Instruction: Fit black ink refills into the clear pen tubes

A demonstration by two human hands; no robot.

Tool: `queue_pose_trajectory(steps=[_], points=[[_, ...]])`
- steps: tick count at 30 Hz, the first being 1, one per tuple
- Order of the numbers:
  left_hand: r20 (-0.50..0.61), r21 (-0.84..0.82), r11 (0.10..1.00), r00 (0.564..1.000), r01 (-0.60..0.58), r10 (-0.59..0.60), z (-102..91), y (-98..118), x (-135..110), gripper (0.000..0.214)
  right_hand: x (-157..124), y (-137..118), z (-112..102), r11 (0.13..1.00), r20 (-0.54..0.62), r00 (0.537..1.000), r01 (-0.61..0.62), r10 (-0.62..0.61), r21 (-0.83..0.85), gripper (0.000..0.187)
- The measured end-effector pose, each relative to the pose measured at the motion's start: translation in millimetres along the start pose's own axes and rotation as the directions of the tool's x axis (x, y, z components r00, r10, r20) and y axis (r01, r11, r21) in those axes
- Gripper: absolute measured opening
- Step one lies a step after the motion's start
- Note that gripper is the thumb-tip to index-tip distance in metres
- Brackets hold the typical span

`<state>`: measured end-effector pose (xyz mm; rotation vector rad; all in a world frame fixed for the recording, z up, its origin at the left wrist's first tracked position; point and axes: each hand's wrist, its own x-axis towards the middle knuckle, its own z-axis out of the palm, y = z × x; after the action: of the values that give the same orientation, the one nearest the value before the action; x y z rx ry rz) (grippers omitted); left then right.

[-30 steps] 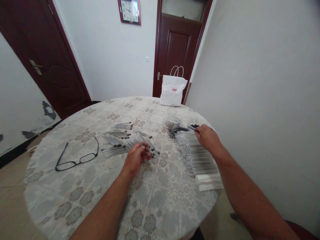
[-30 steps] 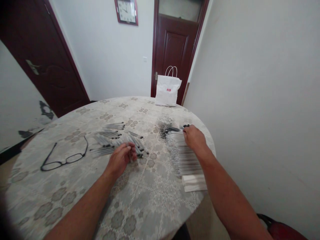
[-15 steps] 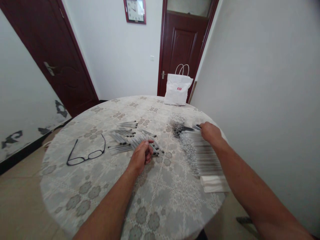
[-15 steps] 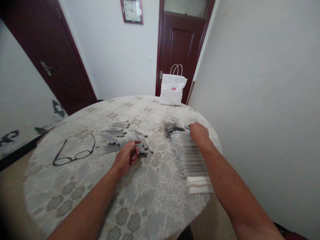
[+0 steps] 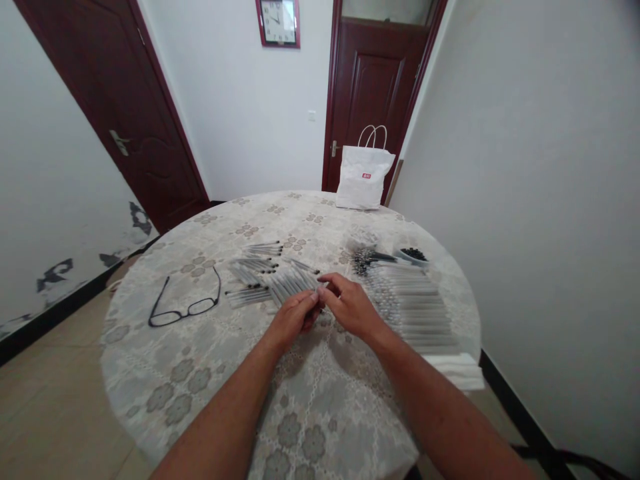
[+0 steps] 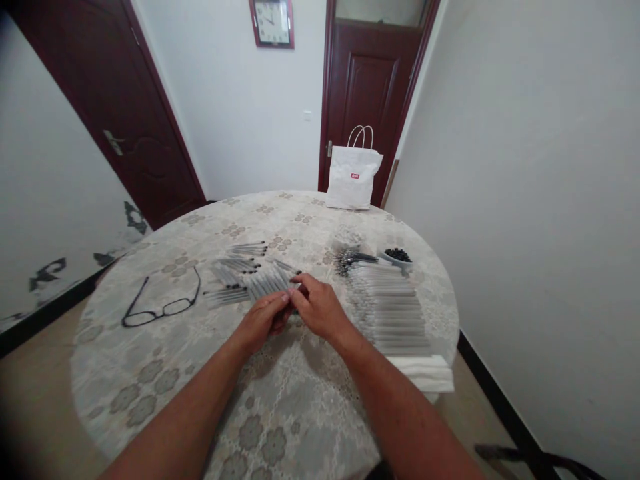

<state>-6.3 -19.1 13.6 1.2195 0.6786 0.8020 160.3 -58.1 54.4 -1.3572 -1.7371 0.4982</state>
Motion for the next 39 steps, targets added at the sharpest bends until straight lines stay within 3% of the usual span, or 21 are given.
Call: queue_pose_trajectory(steps=[6, 12, 17, 21, 23, 27, 29, 32, 35, 39], points=[[0.074, 0.123, 0.992, 0.997, 0.023, -0.032, 6.2, 3, -5, 0.039, -8, 15, 11, 0.979, 0.005, 0.994, -0.113, 0.113, 0.172, 0.018], [0.100, 0.220, 0.975, 0.995, -0.008, -0.014, 8.3, 4, -6, 0.042, -14, 14, 14, 0.909, 0.107, 0.961, -0.276, 0.255, 0.314, 0.028], [0.123, 0.209, 0.977, 0.992, -0.031, 0.005, 7.3, 7, -8, 0.042, -16, 11, 15, 0.967, 0.009, 0.990, -0.136, 0.137, 0.215, 0.024], [0.165, 0.208, 0.977, 0.986, -0.045, 0.010, 5.7, 6, -10, 0.049, -16, 12, 20, 0.883, 0.083, 0.973, -0.231, 0.216, 0.408, 0.030], [0.156, 0.205, 0.978, 0.988, -0.033, 0.001, 5.2, 3, -10, 0.050, -15, 14, 20, 0.877, 0.054, 0.973, -0.227, 0.226, 0.423, 0.032], [0.127, 0.180, 0.983, 0.990, 0.039, -0.062, 6.2, -4, -10, 0.045, -10, 21, 7, 0.919, -0.197, 0.950, -0.160, 0.242, 0.359, 0.032], [0.106, 0.113, 0.992, 0.992, 0.062, -0.074, 6.6, -5, -8, 0.044, -8, 27, -3, 0.944, -0.242, 0.938, -0.177, 0.247, 0.278, 0.031], [0.028, -0.057, 0.998, 0.999, 0.040, -0.038, 5.1, -3, -3, 0.039, -8, 35, -15, 0.969, -0.094, 0.967, -0.228, 0.236, 0.094, 0.029], [-0.090, -0.148, 0.987, 0.995, -0.055, 0.042, 1.4, -1, 3, 0.037, -11, 39, -27, 0.978, 0.100, 0.976, -0.182, 0.192, -0.101, 0.022], [-0.236, -0.039, 0.986, 0.961, -0.159, 0.146, -3.9, -1, 6, 0.040, -4, 39, -46, 0.946, 0.230, 0.954, -0.116, 0.190, -0.302, 0.009]])
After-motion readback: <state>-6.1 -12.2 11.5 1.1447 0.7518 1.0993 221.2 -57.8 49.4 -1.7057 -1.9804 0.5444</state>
